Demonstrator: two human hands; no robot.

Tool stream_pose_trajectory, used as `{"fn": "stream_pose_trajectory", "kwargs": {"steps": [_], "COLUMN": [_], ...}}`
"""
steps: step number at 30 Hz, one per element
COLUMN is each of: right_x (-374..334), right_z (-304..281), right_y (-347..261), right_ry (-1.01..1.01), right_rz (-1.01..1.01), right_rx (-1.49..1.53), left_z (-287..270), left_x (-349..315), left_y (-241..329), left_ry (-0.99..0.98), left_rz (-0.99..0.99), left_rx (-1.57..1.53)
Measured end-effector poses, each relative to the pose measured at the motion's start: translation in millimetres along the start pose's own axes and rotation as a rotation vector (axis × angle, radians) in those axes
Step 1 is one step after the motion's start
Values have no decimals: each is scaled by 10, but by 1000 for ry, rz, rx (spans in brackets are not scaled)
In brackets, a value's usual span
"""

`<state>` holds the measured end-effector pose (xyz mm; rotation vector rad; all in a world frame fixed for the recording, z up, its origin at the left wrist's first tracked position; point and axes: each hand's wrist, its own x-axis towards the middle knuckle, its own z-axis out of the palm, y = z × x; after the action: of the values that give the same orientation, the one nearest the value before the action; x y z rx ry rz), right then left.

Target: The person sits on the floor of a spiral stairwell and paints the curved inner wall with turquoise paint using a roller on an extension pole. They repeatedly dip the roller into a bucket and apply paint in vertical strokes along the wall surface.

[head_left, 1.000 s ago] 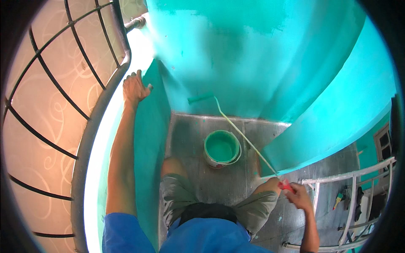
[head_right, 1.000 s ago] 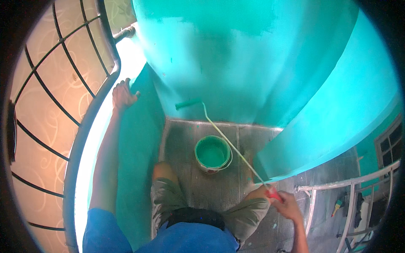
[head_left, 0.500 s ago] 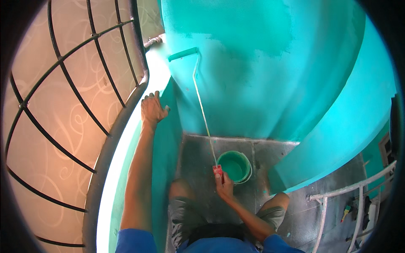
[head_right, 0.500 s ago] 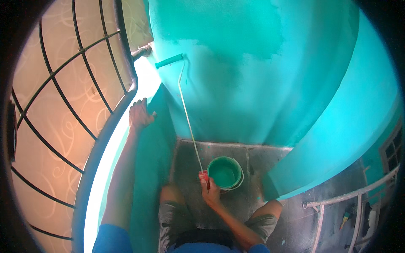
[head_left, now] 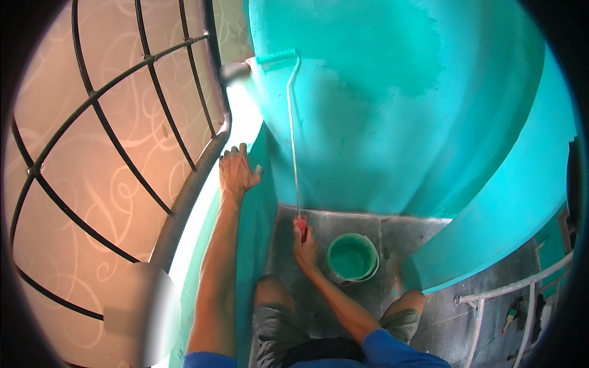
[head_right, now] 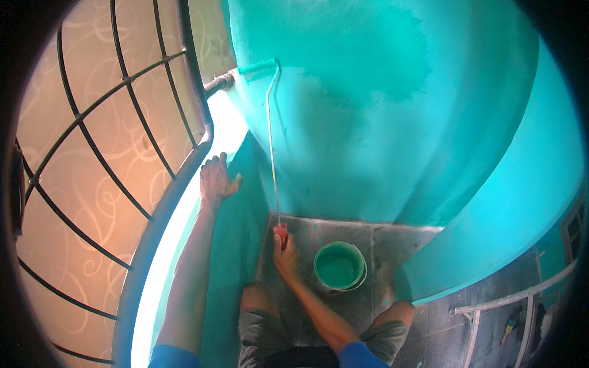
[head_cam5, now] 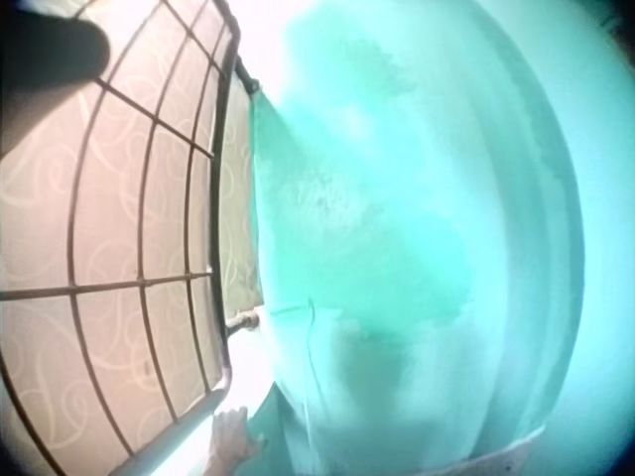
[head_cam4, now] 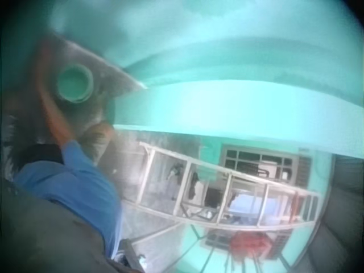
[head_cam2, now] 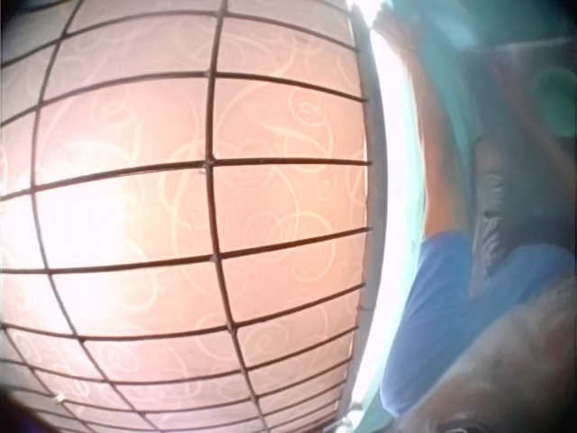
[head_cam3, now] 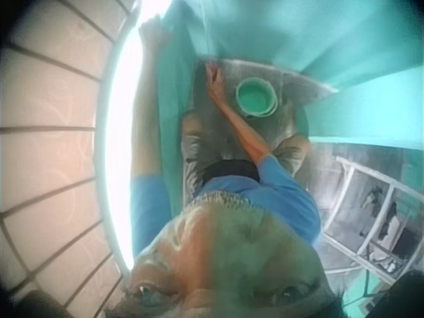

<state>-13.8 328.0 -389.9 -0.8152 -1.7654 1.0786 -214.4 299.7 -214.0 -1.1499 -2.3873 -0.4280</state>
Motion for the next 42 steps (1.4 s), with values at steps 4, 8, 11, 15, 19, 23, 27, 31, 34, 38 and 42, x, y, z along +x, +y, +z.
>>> {"fn": "stream_pose_trajectory", "kwargs": {"steps": [4, 8, 11, 15, 19, 23, 27, 31, 34, 38, 42], "right_x": [34, -254, -247, 1, -126, -563, -618, -459, -236, -14, -242], "right_z": [198, 218, 193, 257, 285, -27, -149, -177, -155, -45, 10], "right_y": [-76, 130, 100, -195, 249, 537, 539, 488, 313, 167, 488], "right_ry": [-71, -85, -92, -91, 62, -119, -85, -34, -80, -98, -98], "right_rz": [116, 114, 111, 69, -175, 179, 194, 114, 112, 97, 75], "right_rx": [29, 11, 16, 19, 11, -114, -195, -93, -64, -43, -53], "left_z": [5, 9, 30, -5, 26, 32, 11, 6, -36, -25, -17], "left_x": [2, 4, 13, -8, 11, 5, -8, 0, -6, -18, 13], "left_y": [-33, -24, -13, -36, -8, -39, -28, -15, 5, 11, 15], "left_ry": [24, 24, 31, 35, 39, 41, 49, 27, -18, -2, -8], "left_rz": [-4, -9, -9, -15, 2, 5, 9, 3, -28, -20, -19], "left_rx": [-15, -37, -29, -6, -23, -8, 2, -9, 0, -13, -7]}}
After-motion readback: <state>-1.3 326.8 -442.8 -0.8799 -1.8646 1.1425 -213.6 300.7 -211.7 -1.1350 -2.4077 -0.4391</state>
